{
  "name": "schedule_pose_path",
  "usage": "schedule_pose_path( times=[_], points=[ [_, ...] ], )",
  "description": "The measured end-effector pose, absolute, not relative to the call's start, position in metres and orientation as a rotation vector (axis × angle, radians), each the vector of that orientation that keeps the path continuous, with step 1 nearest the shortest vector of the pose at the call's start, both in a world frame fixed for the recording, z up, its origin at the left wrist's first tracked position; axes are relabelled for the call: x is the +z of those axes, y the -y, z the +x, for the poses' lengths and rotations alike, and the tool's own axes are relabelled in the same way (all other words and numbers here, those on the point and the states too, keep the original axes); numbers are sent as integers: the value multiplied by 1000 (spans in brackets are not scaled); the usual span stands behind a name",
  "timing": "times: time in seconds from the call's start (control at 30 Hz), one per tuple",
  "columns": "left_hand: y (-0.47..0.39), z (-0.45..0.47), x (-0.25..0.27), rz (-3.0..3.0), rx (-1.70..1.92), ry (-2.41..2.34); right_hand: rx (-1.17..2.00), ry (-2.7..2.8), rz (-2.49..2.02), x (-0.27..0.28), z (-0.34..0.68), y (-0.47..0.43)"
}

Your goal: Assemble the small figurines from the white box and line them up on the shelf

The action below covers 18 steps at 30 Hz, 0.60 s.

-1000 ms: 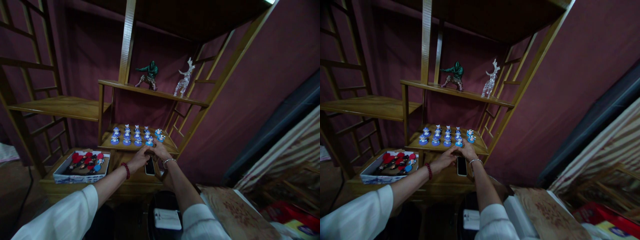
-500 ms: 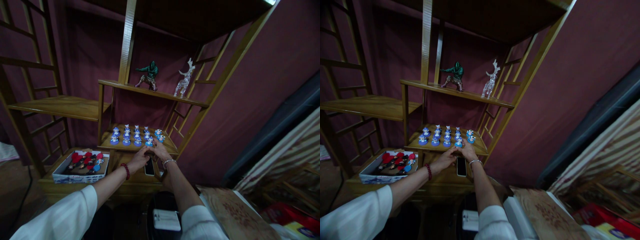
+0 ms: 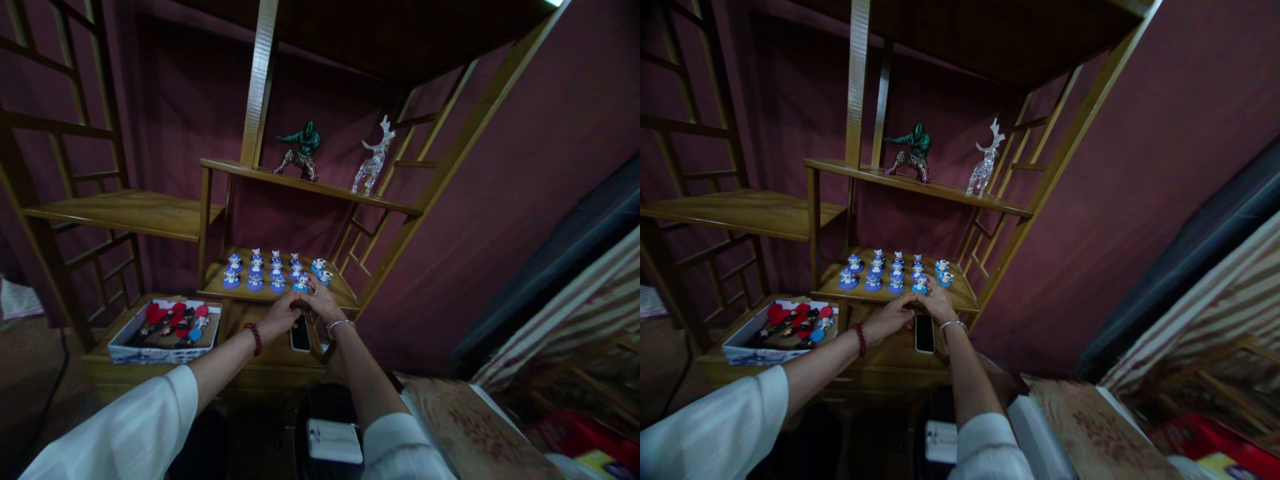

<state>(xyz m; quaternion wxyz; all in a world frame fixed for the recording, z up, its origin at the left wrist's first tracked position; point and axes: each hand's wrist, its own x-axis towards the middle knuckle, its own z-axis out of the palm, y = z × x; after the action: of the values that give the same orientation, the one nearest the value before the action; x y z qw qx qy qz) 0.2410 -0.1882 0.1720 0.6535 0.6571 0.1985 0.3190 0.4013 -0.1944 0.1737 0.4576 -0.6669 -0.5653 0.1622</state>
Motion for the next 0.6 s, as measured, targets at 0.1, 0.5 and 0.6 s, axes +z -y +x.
schedule_pose_path(
  times=[0.1, 0.5, 0.6],
  points=[
    [190, 239, 175, 1496, 724, -494, 431, 1413, -1603, 179, 398, 197],
    [188, 235, 169, 1585, 683, -548, 468, 1388, -1591, 168, 412, 187],
    [189, 235, 171, 1591, 670, -563, 494, 1429, -1580, 170, 412, 187]
  ],
)
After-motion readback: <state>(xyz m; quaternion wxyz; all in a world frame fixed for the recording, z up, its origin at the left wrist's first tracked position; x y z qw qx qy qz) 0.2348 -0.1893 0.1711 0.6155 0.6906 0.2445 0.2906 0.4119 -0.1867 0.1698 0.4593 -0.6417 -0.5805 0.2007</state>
